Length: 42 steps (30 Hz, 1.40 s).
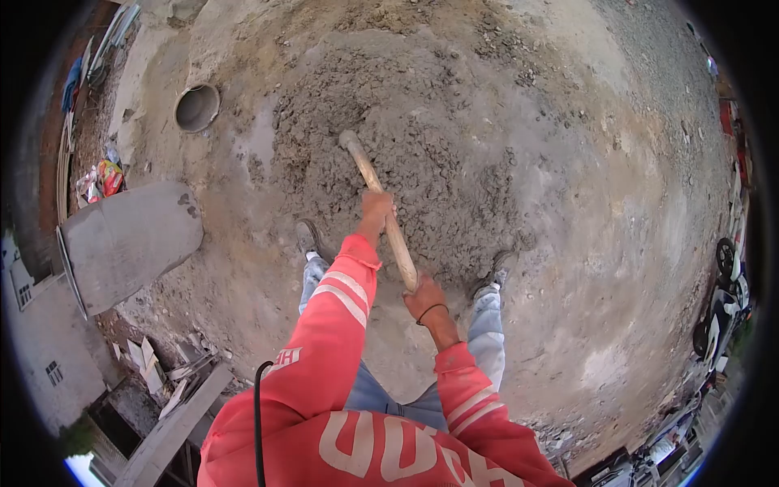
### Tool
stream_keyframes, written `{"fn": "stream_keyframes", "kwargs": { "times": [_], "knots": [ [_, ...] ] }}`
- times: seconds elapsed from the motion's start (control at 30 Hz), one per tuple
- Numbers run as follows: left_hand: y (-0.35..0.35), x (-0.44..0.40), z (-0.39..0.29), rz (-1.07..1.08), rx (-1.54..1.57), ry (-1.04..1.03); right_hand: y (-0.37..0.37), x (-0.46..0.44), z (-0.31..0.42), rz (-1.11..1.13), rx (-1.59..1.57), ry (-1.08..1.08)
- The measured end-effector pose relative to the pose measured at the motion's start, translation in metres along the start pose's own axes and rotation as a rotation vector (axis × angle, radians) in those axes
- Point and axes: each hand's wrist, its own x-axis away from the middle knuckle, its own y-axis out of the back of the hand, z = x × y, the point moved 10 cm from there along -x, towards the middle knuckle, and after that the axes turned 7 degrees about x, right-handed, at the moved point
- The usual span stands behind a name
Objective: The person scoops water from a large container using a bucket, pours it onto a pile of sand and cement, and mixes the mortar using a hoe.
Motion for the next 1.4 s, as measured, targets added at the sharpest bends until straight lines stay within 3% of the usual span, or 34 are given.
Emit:
{"fn": "stream_keyframes", "kwargs": {
  "times": [0.03, 0.13, 0.3, 0.37, 0.5, 0.6, 0.73, 0.87, 0.97, 1.07, 1.13, 1.23, 1.33, 1.4],
  "knots": [
    [-0.015, -0.015, 0.013, 0.062, 0.2, 0.091, 0.0, 0.018, -0.026, 0.0, 0.012, 0.032],
    [-0.044, 0.029, 0.05, 0.069, 0.407, 0.27, 0.017, 0.067, -0.113, 0.03, 0.016, 0.135],
    [-0.046, 0.16, 0.12, -0.016, 0.654, 0.211, 0.047, 0.127, -0.213, -0.039, 0.259, 0.184],
    [-0.03, 0.206, 0.136, -0.016, 0.698, 0.207, 0.05, 0.158, -0.224, -0.049, 0.28, 0.192],
    [0.004, 0.262, 0.134, -0.027, 0.607, 0.224, 0.047, 0.245, -0.182, 0.051, 0.282, -0.015],
    [0.007, 0.209, 0.149, 0.004, 0.47, 0.274, 0.011, 0.247, -0.143, 0.258, 0.311, -0.265],
    [-0.025, 0.029, 0.165, 0.056, 0.155, 0.261, -0.057, 0.108, -0.123, 0.048, 0.047, -0.363],
    [-0.018, -0.001, 0.157, 0.094, 0.012, 0.184, -0.106, 0.089, -0.114, -0.074, -0.023, -0.345],
    [0.011, 0.021, 0.084, 0.037, 0.004, 0.086, -0.137, 0.083, -0.092, -0.106, 0.012, -0.251],
    [0.021, 0.032, -0.035, 0.095, 0.051, -0.167, -0.135, 0.038, -0.057, -0.222, -0.047, -0.124],
    [0.015, 0.041, -0.146, 0.145, 0.106, -0.385, -0.095, -0.015, -0.009, -0.398, -0.098, 0.033],
    [0.005, 0.052, -0.292, 0.082, 0.026, -0.781, -0.016, -0.107, 0.08, -0.37, -0.078, 0.115],
    [-0.018, 0.013, -0.342, 0.102, 0.022, -0.793, 0.064, -0.167, 0.157, -0.401, -0.106, 0.253],
    [-0.039, -0.037, -0.335, 0.189, 0.048, -0.727, 0.071, -0.186, 0.153, -0.386, -0.113, 0.267]
  ]
}}
